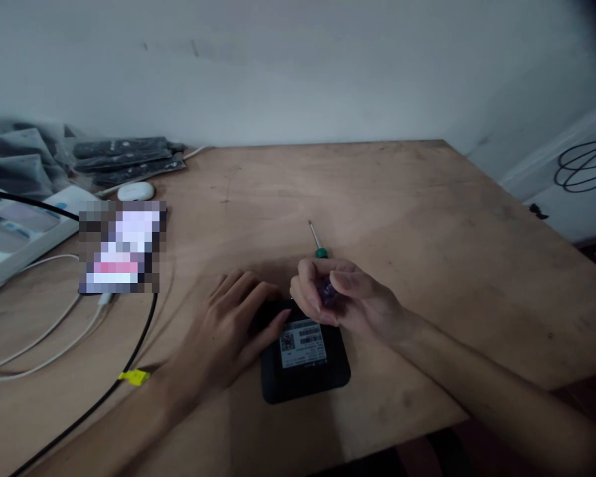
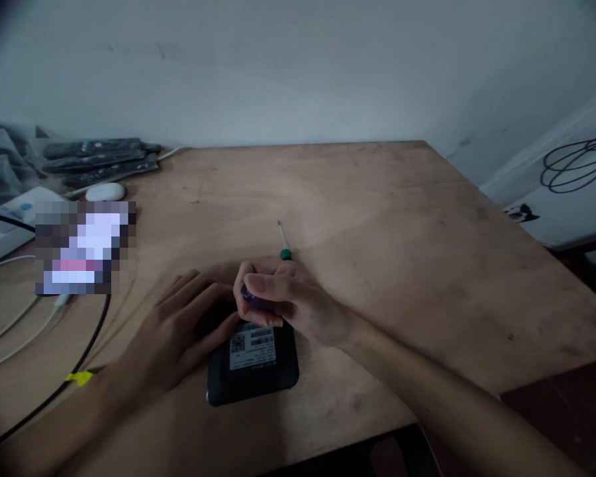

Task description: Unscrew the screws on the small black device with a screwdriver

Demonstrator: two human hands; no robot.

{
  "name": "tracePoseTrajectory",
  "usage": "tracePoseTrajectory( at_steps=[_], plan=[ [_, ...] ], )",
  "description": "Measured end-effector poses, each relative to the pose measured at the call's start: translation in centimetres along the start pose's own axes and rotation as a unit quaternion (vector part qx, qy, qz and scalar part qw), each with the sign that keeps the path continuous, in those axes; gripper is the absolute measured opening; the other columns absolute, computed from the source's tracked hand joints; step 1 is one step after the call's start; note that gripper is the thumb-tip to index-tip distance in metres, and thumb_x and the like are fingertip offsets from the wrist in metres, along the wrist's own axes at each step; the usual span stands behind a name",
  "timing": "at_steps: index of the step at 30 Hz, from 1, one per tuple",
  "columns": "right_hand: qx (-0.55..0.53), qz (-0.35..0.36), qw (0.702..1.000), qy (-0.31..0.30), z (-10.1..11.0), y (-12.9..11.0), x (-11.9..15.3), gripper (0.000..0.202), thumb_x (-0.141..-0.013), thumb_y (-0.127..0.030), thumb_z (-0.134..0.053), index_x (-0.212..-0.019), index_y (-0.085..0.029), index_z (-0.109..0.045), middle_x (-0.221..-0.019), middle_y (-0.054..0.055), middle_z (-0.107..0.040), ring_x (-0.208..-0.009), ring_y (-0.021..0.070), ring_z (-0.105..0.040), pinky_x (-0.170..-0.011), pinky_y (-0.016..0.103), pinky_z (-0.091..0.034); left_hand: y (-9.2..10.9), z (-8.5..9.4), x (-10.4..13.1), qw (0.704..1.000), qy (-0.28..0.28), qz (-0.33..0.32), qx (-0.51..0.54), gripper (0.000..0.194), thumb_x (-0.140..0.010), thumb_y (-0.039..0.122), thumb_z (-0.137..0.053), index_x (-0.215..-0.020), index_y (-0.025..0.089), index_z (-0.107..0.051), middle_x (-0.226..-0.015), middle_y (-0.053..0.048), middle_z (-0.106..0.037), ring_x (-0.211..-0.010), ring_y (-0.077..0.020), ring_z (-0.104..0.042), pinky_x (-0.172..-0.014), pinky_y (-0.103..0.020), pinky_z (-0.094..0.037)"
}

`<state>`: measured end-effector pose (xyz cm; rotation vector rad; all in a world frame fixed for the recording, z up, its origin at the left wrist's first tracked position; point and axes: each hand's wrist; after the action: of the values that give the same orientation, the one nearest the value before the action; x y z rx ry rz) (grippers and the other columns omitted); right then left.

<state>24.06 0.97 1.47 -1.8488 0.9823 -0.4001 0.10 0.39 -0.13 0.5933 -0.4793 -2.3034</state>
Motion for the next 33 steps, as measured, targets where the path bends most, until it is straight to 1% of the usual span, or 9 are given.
tracePoseTrajectory(
  at_steps=[8, 13, 20, 27, 33],
  plan=[
    [0.018, -0.004, 1.0, -0.001, -0.06, -0.23, 0.09, 0.041, -0.108, -0.053, -0.054, -0.088, -0.018, -0.063, -0.071, -0.002, -0.05, -0.061, 0.0141, -0.04, -0.056, 0.031, -0.026, -0.05, -0.03, -0.03, 1.0, -0.002, 0.001, -0.006, 0.015, -0.111, 0.034, -0.062, -0.114, 0.02, -0.067, -0.106, -0.006, -0.064, -0.097, -0.0242, -0.056, -0.089, -0.043, -0.043],
    [0.036, -0.011, 0.999, -0.012, -0.03, -0.18, 0.24, 0.048, -0.109, -0.059, -0.052, -0.09, -0.017, -0.064, -0.072, -0.002, -0.052, -0.058, 0.0125, -0.039, -0.056, 0.03, -0.026, 0.04, 0.07, -0.04, 1.0, -0.001, -0.006, -0.002, 0.014, -0.111, 0.033, -0.062, -0.112, 0.02, -0.066, -0.105, -0.005, -0.063, -0.096, -0.0239, -0.055, -0.087, -0.042, -0.042],
    [0.06, -0.014, 0.998, -0.023, 0.01, -0.26, 0.29, 0.05, -0.11, -0.06, -0.048, -0.091, -0.017, -0.064, -0.075, 0.0, -0.055, -0.06, 0.0124, -0.042, -0.056, 0.028, -0.029, 0.06, 0.06, -0.07, 1.0, 0.002, -0.006, -0.003, 0.015, -0.109, 0.034, -0.065, -0.105, 0.019, -0.064, -0.1, -0.005, -0.061, -0.093, -0.0238, -0.053, -0.085, -0.041, -0.041],
    [0.069, -0.01, 0.997, -0.03, -0.13, -0.32, 0.32, 0.05, -0.112, -0.058, -0.044, -0.092, -0.017, -0.064, -0.075, -0.001, -0.055, -0.061, 0.0131, -0.043, -0.057, 0.028, -0.031, 0.06, 0.08, -0.22, 1.0, 0.0, -0.008, -0.006, 0.012, -0.11, 0.032, -0.063, -0.109, 0.019, -0.063, -0.107, -0.006, -0.063, -0.097, -0.0243, -0.055, -0.088, -0.042, -0.043],
    [0.08, -0.011, 0.996, -0.036, -0.31, -0.43, 0.41, 0.052, -0.113, -0.058, -0.04, -0.093, -0.016, -0.065, -0.075, -0.001, -0.055, -0.061, 0.0136, -0.043, -0.057, 0.029, -0.032, 0.08, 0.19, -0.02, 1.0, 0.0, -0.014, -0.009, 0.013, -0.111, 0.032, -0.06, -0.109, 0.019, -0.062, -0.106, -0.006, -0.063, -0.096, -0.025, -0.054, -0.087, -0.043, -0.043]
  ],
)
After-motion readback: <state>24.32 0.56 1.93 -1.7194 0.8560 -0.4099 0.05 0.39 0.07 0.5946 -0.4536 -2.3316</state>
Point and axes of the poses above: each hand's wrist, its own x-axis away from the middle knuckle, its own z-axis out of the back of the hand, y = z × x
